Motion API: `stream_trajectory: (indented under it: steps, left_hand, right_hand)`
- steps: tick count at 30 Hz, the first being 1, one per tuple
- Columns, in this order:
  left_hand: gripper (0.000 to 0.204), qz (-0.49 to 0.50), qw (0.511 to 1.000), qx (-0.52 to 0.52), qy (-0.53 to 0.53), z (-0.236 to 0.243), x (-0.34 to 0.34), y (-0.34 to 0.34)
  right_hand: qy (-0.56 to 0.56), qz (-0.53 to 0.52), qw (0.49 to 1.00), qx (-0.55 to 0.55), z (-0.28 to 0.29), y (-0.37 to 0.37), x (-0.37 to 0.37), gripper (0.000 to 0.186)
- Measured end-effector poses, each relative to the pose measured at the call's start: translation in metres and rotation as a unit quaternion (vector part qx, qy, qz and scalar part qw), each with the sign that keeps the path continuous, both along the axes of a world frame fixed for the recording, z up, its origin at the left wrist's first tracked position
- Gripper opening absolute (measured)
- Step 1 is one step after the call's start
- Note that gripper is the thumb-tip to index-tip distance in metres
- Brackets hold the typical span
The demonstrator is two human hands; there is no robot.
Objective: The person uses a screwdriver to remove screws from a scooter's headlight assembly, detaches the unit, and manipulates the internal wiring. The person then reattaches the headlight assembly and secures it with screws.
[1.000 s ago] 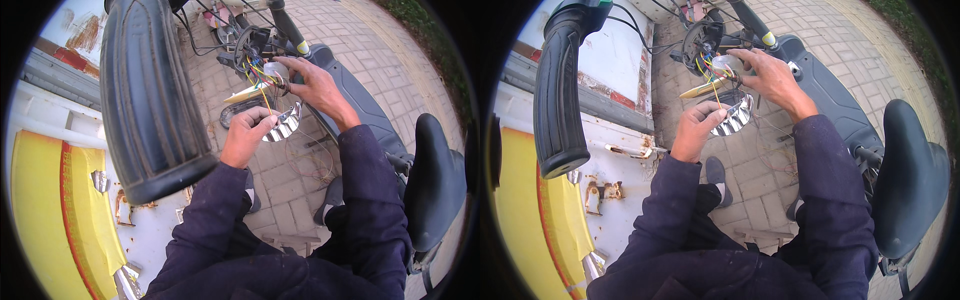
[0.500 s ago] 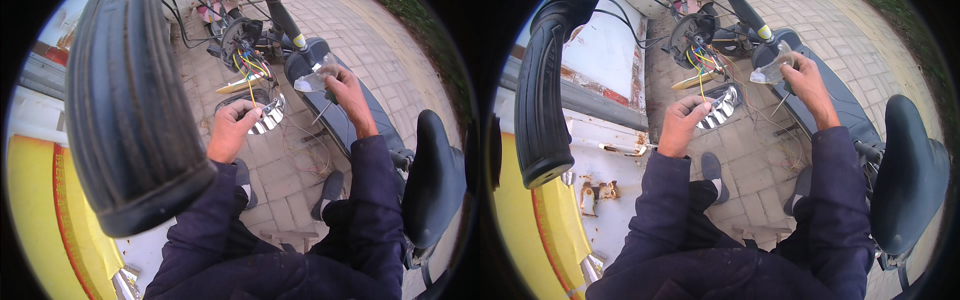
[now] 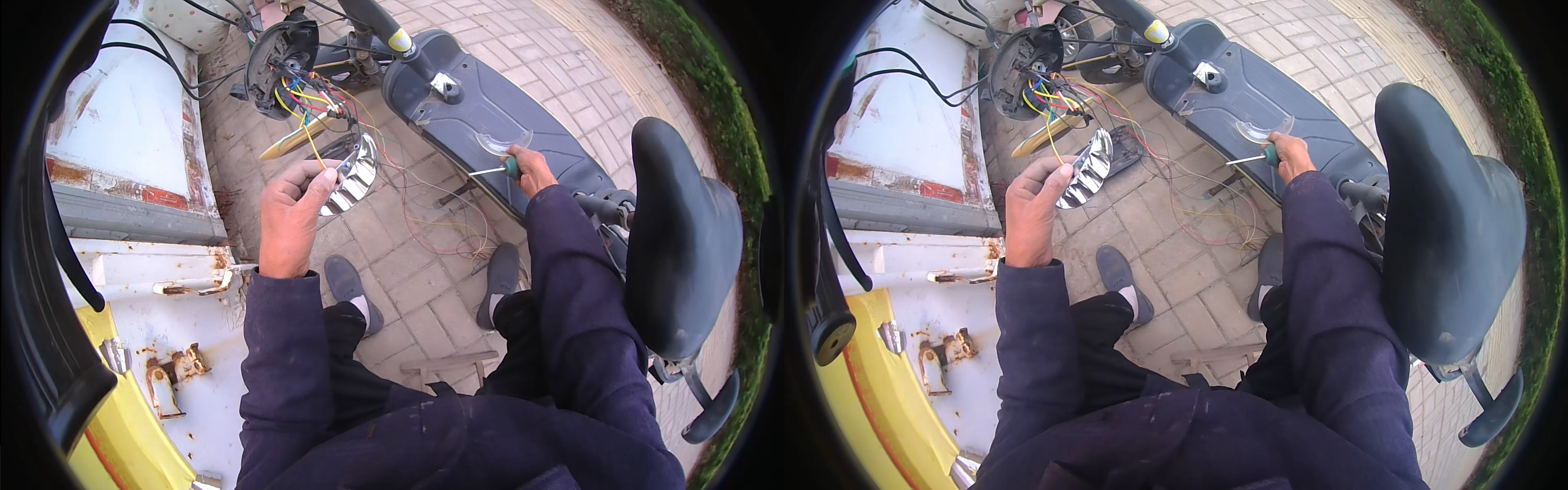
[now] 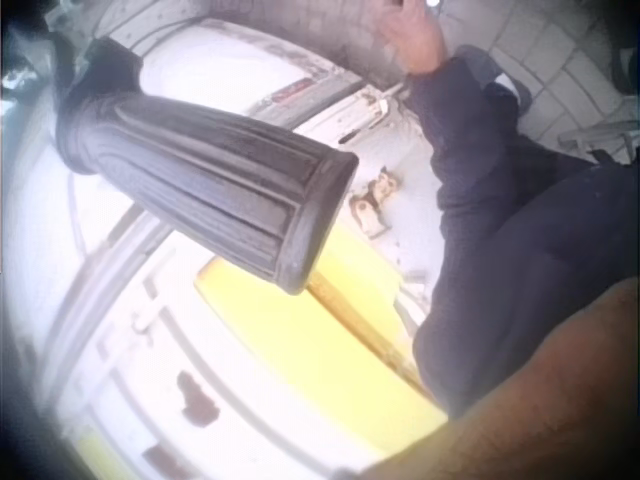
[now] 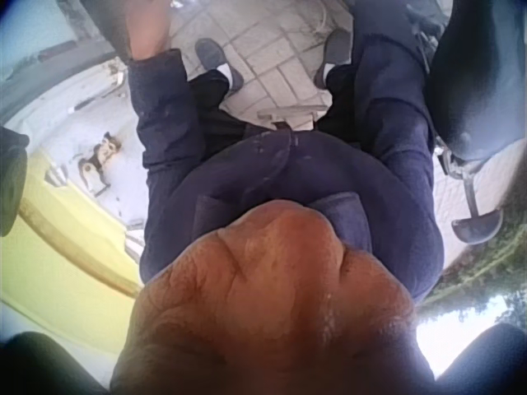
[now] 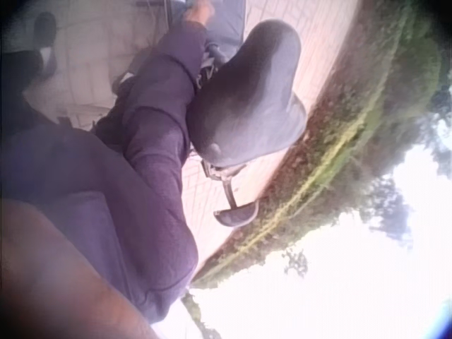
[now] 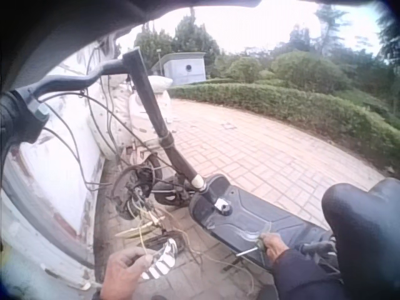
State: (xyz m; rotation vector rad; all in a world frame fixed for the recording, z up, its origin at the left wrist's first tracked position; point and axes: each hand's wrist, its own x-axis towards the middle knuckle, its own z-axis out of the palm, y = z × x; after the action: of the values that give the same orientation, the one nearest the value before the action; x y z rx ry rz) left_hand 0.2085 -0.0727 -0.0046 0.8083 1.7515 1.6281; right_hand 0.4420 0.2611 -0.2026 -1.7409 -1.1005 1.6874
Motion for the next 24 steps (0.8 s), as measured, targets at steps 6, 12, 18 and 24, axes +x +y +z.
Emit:
stream_trajectory:
  steps: [6, 12, 18, 24]
  left_hand:
    - [0.022, -0.028, 0.999, 0.025, -0.001, 0.001, 0.005, 0.003]
    - [0.023, -0.039, 0.999, 0.003, 0.002, -0.002, 0.005, 0.009]
    - [0.024, -0.03, 0.999, -0.004, 0.016, -0.005, 0.009, 0.012]
    - [0.023, -0.026, 1.0, 0.007, -0.003, -0.004, 0.009, 0.013]
  right_hand:
    - [0.088, -0.058, 0.994, 0.012, -0.02, 0.03, -0.017, 0.024]
    - [0.131, -0.06, 0.989, -0.016, -0.03, 0.043, -0.009, 0.028]
    - [0.136, -0.075, 0.987, -0.029, -0.037, 0.047, -0.012, 0.028]
    - [0.151, -0.072, 0.984, -0.062, -0.046, 0.051, -0.012, 0.035]
